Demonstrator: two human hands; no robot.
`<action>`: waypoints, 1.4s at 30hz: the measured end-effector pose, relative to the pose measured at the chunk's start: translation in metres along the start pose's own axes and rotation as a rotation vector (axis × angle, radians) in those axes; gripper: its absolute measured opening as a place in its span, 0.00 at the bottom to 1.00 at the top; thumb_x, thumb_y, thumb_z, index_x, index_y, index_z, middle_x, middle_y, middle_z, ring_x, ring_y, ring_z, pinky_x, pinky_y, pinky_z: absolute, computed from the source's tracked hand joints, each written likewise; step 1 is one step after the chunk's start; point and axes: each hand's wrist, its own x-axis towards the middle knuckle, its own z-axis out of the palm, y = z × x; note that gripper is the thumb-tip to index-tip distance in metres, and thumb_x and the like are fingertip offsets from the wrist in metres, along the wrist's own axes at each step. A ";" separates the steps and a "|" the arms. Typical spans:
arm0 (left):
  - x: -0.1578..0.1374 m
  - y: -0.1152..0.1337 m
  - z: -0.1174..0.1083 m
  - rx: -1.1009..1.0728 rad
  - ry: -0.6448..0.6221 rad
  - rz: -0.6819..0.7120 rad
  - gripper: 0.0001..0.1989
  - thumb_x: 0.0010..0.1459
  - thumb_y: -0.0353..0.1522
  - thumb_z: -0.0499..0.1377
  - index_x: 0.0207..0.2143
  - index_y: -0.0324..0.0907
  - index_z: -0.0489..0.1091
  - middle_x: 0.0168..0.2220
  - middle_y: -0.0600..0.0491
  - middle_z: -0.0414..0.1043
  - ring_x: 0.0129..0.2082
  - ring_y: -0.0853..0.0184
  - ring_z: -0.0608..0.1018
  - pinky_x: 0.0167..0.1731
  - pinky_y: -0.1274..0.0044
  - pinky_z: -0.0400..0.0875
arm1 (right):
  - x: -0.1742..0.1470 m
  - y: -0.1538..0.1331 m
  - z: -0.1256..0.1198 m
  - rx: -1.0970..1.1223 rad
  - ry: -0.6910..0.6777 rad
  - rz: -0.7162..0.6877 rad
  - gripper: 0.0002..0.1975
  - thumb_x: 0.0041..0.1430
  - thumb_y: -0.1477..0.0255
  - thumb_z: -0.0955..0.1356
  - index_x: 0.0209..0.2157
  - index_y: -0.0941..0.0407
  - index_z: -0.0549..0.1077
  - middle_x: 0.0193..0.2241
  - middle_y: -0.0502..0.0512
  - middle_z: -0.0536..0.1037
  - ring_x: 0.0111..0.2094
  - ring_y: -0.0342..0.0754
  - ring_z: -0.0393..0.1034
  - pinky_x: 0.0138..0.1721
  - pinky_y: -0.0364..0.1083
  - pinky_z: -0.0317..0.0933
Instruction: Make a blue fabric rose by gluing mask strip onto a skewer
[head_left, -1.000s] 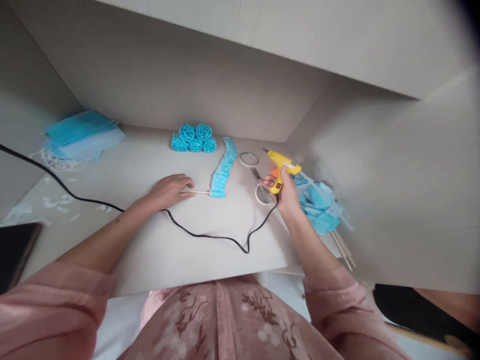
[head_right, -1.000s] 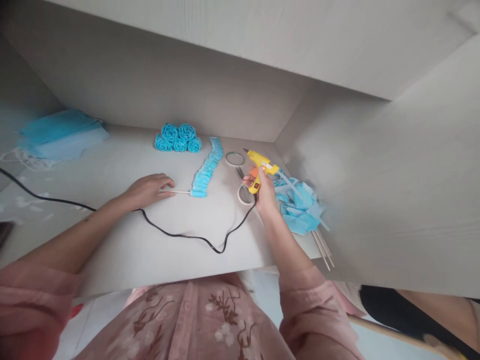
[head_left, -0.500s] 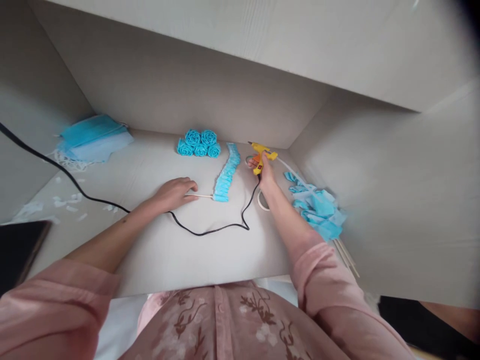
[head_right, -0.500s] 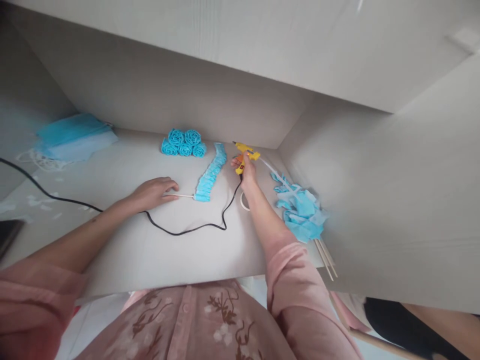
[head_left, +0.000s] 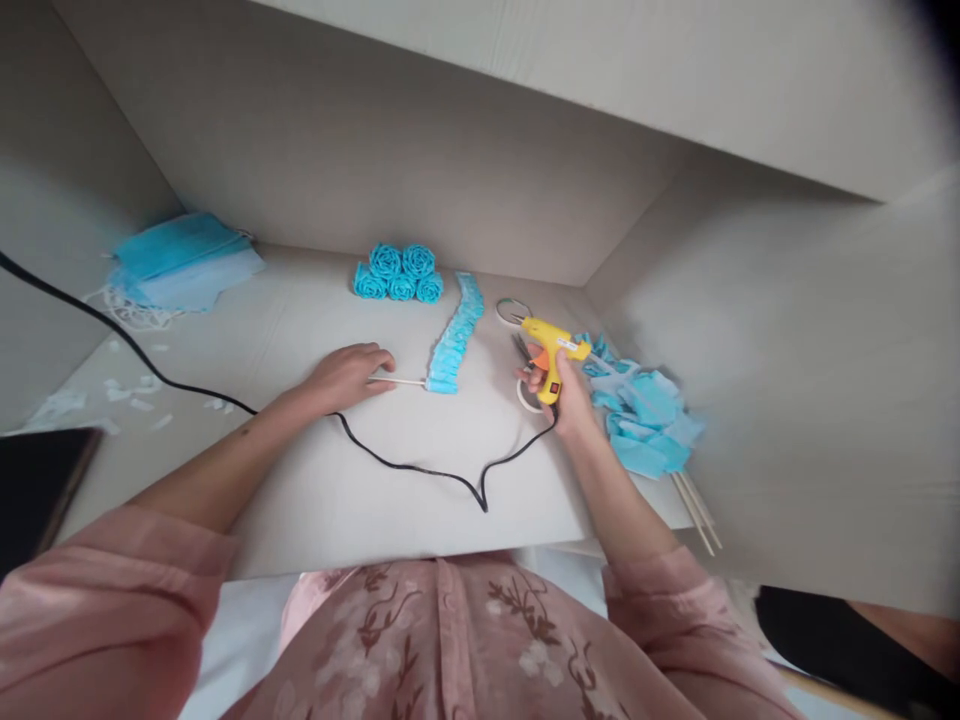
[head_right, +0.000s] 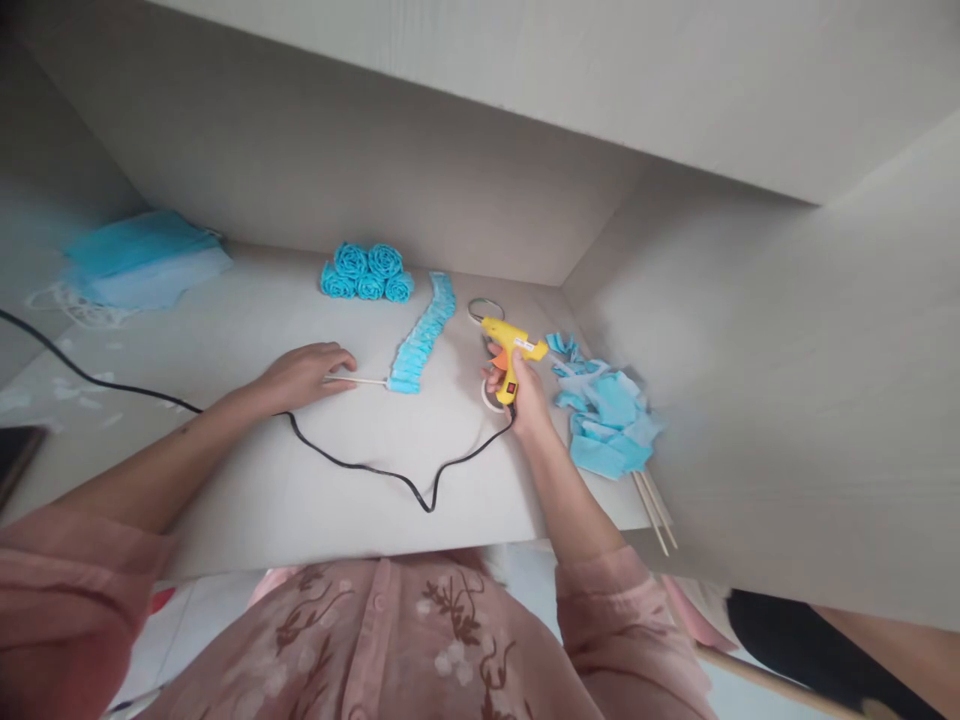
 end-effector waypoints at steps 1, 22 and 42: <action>0.000 0.000 0.000 0.002 0.002 0.000 0.13 0.64 0.42 0.56 0.44 0.45 0.72 0.43 0.51 0.75 0.44 0.61 0.77 0.44 0.72 0.69 | -0.001 0.001 -0.002 0.020 0.021 0.012 0.30 0.52 0.41 0.71 0.40 0.54 0.79 0.18 0.45 0.71 0.18 0.42 0.66 0.35 0.49 0.74; 0.000 0.005 -0.005 0.000 -0.018 -0.011 0.13 0.62 0.40 0.58 0.45 0.43 0.72 0.43 0.50 0.74 0.44 0.59 0.77 0.45 0.72 0.67 | -0.013 -0.019 0.015 -0.508 -0.218 0.063 0.32 0.47 0.39 0.72 0.26 0.57 0.77 0.14 0.51 0.72 0.16 0.42 0.65 0.18 0.42 0.56; -0.001 0.005 -0.006 0.021 -0.030 -0.009 0.12 0.63 0.39 0.59 0.45 0.43 0.72 0.43 0.51 0.74 0.42 0.61 0.77 0.43 0.74 0.67 | -0.020 0.002 0.024 -0.689 -0.346 0.087 0.32 0.52 0.38 0.67 0.22 0.55 0.72 0.14 0.52 0.71 0.19 0.45 0.65 0.24 0.44 0.60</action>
